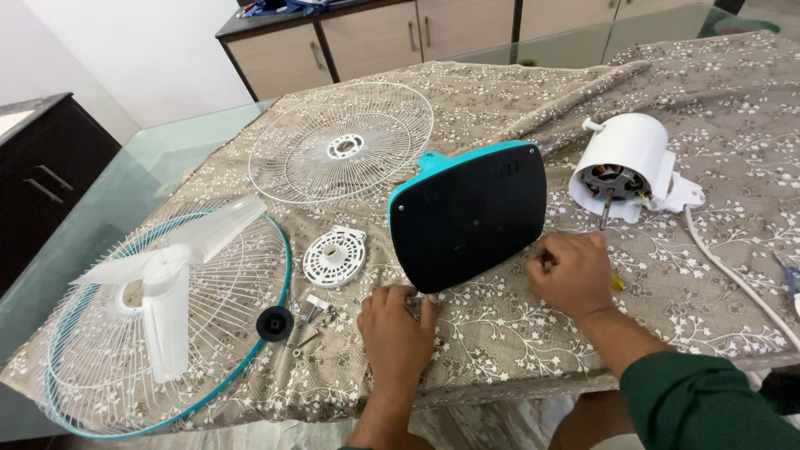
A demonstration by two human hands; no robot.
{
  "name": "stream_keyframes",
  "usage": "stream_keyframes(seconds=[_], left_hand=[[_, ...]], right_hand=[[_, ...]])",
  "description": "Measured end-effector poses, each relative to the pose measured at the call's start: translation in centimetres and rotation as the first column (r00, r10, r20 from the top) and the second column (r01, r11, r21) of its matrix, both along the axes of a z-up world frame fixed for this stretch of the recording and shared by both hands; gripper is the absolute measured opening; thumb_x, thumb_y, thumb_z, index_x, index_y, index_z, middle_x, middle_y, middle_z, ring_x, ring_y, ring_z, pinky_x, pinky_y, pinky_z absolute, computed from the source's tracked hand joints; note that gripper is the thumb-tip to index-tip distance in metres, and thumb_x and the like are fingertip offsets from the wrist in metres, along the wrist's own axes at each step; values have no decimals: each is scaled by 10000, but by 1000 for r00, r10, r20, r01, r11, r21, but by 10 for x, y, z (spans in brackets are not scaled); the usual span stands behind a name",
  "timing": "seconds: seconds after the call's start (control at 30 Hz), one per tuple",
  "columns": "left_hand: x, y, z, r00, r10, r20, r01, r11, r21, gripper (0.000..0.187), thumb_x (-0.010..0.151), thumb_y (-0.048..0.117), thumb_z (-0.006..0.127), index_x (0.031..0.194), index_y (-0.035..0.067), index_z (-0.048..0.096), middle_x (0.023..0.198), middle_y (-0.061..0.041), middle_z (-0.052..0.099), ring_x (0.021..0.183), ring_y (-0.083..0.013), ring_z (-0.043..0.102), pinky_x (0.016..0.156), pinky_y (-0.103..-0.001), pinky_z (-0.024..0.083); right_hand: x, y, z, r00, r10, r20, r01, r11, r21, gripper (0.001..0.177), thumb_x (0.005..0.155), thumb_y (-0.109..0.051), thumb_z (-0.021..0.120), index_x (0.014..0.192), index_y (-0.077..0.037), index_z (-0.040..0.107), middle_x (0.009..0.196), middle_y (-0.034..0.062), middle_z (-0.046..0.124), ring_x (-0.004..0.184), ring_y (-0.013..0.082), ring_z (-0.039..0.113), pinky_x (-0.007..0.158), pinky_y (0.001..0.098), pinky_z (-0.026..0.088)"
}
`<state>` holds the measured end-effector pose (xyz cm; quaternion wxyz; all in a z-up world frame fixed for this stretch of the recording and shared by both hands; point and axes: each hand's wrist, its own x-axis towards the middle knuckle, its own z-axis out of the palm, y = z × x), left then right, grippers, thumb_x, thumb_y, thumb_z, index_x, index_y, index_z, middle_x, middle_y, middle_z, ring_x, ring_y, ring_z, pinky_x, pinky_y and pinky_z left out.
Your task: The person uses a screwdriver to remove screws from the back cover of a teal electric fan base. They then lift off the black back cover to reveal the internal components, including a capacitor and switch, and briefly inspect the interior.
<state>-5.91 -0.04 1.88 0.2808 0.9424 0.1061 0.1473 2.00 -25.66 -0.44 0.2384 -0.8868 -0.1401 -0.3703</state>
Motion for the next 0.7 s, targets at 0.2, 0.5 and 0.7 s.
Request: stream_keyframes(seconds=[0.2,0.5,0.7], left_hand=[[-4,2,0,999,-52,8,53,969,-241,325,883,365,731,1046,84,711,807,-42,743,768,-222,720,749,-386,551],[-10,13,-10,911,-338,236,361,931,-62,169,941,223,659,1009,134,785,831,-57,779,778,-307,651,758,-451,472],[-21,12,0,884,-431,182,447,893,-60,200,900,282,722,1019,132,782,906,-58,766,832,-303,628,818,-455,418]], right_hand=[[-23,16,6,984,173,31,-166,972,-165,73,724,-156,721,756,-110,674,699,55,692,699,231,663,839,422,459],[-69,83,2,877,443,-189,-434,897,87,158,833,-186,762,962,-100,737,860,60,787,736,229,720,784,417,504],[-69,83,2,859,446,-252,-435,895,100,139,816,-165,763,950,-127,749,888,55,792,783,262,738,796,416,516]])
